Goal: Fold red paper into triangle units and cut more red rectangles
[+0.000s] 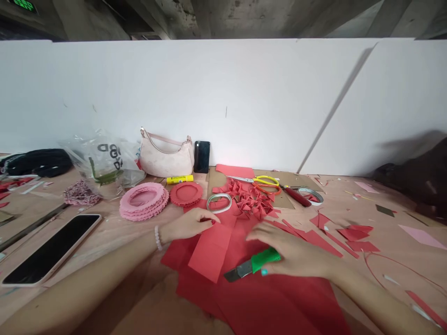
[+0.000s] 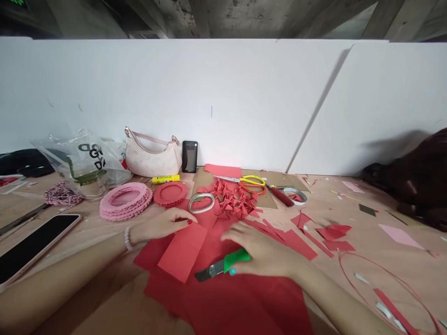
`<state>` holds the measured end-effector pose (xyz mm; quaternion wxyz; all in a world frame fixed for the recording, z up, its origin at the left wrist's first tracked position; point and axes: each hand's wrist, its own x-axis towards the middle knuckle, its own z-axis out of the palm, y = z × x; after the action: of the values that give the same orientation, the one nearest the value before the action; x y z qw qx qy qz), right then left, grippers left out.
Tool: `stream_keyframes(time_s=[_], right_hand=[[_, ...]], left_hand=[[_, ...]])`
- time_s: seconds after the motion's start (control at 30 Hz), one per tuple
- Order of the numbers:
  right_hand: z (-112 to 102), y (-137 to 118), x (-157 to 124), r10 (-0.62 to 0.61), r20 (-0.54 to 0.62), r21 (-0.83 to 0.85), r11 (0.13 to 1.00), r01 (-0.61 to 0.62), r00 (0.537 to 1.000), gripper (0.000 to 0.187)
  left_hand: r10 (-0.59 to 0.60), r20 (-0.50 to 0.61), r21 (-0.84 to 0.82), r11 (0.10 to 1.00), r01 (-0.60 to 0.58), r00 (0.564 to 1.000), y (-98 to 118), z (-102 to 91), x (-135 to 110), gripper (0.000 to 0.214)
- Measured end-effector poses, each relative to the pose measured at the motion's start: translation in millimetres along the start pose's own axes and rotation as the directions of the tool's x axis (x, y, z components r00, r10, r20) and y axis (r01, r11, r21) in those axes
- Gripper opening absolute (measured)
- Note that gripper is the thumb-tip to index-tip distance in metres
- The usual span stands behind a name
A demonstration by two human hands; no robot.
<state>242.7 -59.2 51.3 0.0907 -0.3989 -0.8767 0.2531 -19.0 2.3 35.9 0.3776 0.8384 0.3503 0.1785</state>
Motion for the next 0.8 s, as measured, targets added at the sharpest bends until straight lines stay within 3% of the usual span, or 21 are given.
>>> stream_keyframes(time_s=[0.07, 0.17, 0.3, 0.43, 0.57, 0.8], right_hand=[[1.4, 6.0, -13.4, 0.011, 0.029, -0.060, 0.998, -0.009, 1.000, 0.029], [6.2, 10.1, -23.5, 0.019, 0.000, -0.073, 0.997, -0.019, 1.000, 0.009], [8.0, 9.3, -25.1, 0.014, -0.024, -0.013, 1.000, -0.014, 1.000, 0.010], [5.8, 7.1, -23.1, 0.005, -0.008, 0.032, 0.999, -0.005, 1.000, 0.009], [3.8, 7.2, -23.1, 0.013, 0.008, 0.098, 0.995, -0.014, 1.000, 0.011], [0.6, 6.2, -24.8, 0.034, 0.028, 0.117, 0.992, -0.037, 0.999, 0.010]], left_hand=[[0.022, 0.030, 0.078, 0.997, -0.025, 0.999, -7.4, 1.6, 0.4, 0.026], [0.082, -0.056, 0.253, 0.965, -0.065, 0.995, -8.9, 9.5, -0.9, 0.029], [0.135, -0.102, 0.457, 0.886, -0.074, 0.986, 3.1, 18.9, -8.4, 0.038], [0.142, -0.001, 0.514, 0.849, -0.121, 0.990, 9.8, 25.5, -18.4, 0.042], [0.101, 0.123, 0.525, 0.838, -0.151, 0.987, 3.0, 28.5, -24.4, 0.046], [0.152, 0.287, 0.491, 0.825, -0.281, 0.946, -7.8, 28.5, -30.1, 0.049]])
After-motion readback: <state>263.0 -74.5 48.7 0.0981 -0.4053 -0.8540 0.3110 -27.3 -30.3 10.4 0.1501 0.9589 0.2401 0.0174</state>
